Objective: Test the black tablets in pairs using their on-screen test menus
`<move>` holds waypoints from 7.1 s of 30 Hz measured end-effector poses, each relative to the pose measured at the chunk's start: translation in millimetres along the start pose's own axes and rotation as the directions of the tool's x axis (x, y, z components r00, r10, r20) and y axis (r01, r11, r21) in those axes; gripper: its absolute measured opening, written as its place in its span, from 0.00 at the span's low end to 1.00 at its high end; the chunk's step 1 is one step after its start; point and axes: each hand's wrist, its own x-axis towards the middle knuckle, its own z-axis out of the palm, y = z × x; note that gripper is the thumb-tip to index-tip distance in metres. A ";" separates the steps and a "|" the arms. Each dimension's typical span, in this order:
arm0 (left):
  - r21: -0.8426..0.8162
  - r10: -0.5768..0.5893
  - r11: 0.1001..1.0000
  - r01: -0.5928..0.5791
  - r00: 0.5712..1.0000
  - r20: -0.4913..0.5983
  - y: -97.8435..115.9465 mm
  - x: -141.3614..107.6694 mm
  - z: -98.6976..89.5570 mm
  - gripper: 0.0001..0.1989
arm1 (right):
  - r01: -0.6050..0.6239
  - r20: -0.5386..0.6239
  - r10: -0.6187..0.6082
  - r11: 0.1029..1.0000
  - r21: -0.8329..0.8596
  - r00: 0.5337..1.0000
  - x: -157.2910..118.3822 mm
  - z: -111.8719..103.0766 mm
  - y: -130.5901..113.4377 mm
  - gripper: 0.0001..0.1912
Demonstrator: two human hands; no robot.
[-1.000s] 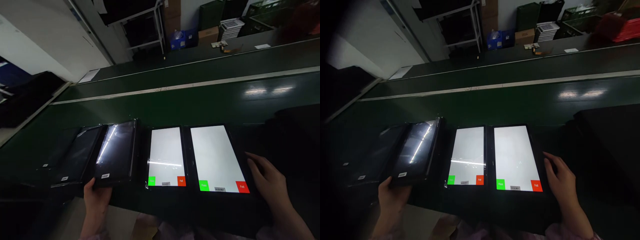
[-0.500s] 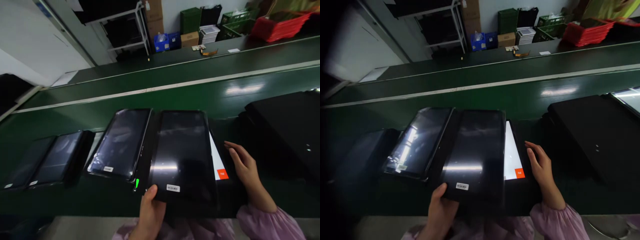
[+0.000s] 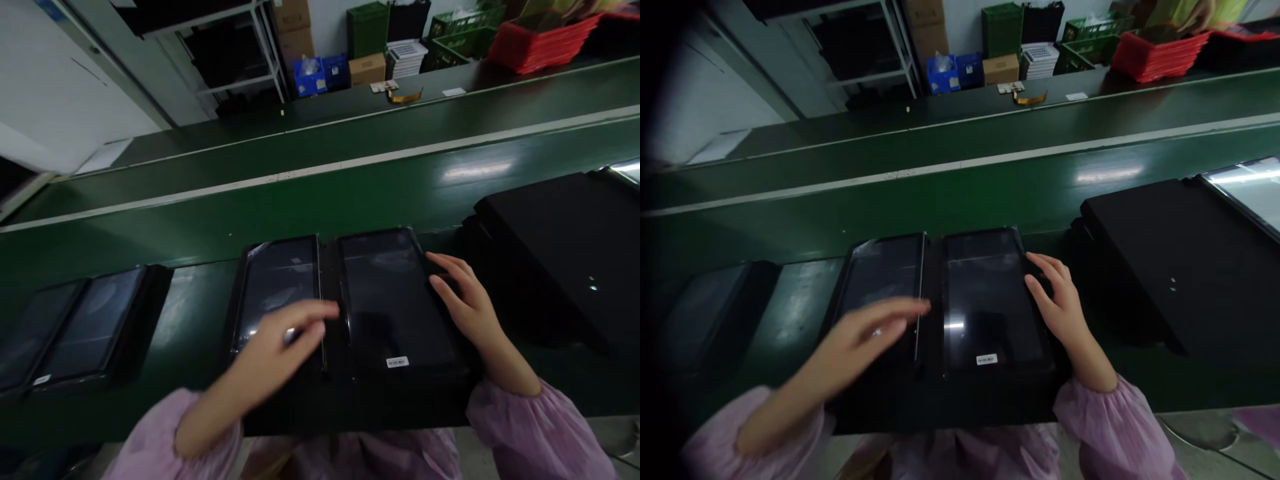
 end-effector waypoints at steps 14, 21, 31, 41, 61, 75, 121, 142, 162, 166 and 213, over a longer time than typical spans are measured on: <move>0.780 0.104 0.587 0.216 0.936 -0.337 -5.6 132.3 -17.6 0.18 | 0.031 -0.038 -0.033 0.998 -0.051 0.999 37.1 19.0 0.8 0.23; 0.616 0.080 0.769 0.170 0.931 -0.356 -0.5 126.1 -32.6 0.24 | -0.043 -0.052 0.045 0.998 0.049 0.998 30.5 15.7 -6.9 0.27; -0.511 -0.570 0.805 0.301 0.629 -0.528 -93.4 -36.8 -45.1 0.44 | -0.151 0.042 0.146 0.977 0.154 0.988 -67.8 -21.5 4.5 0.24; -0.492 -0.479 0.844 0.214 0.712 -0.513 -105.0 -67.5 -26.2 0.47 | -0.007 0.010 0.008 0.996 -0.091 1.000 -71.5 -16.9 -1.5 0.27; 0.315 -0.227 0.876 0.366 0.888 -0.399 -104.7 -89.5 -39.8 0.61 | 0.598 0.297 -0.528 0.763 -0.245 0.796 -68.0 -16.4 -65.3 0.16; 0.132 -0.337 0.857 0.498 0.735 -0.588 -98.3 -62.7 -31.7 0.56 | 0.391 0.096 -0.383 0.850 -0.353 0.919 -67.2 -7.2 -55.0 0.24; 0.238 -0.279 0.874 0.423 0.839 -0.466 -89.6 -73.9 -30.6 0.57 | 0.591 0.337 -0.502 0.766 -0.253 0.796 -73.5 10.1 -87.0 0.13; 0.516 -0.091 0.809 0.280 0.928 -0.361 -125.6 -81.7 -36.9 0.61 | 0.496 0.205 -0.452 0.771 -0.400 0.868 -67.1 -7.7 -66.3 0.16; 0.528 -0.119 0.793 0.304 0.927 -0.355 -127.1 -84.7 -38.9 0.59 | 0.550 0.267 -0.488 0.793 -0.262 0.831 -71.9 -19.7 -68.3 0.15; 0.521 -0.152 0.786 0.332 0.921 -0.359 -125.6 -86.1 -38.1 0.60 | 0.562 0.278 -0.496 0.784 -0.263 0.823 -71.1 -24.4 -67.6 0.15; 0.172 -0.417 0.859 0.481 0.855 -0.308 -128.3 -82.1 -69.9 0.64 | 0.528 0.196 -0.492 0.765 -0.368 0.848 -71.5 10.5 -74.1 0.14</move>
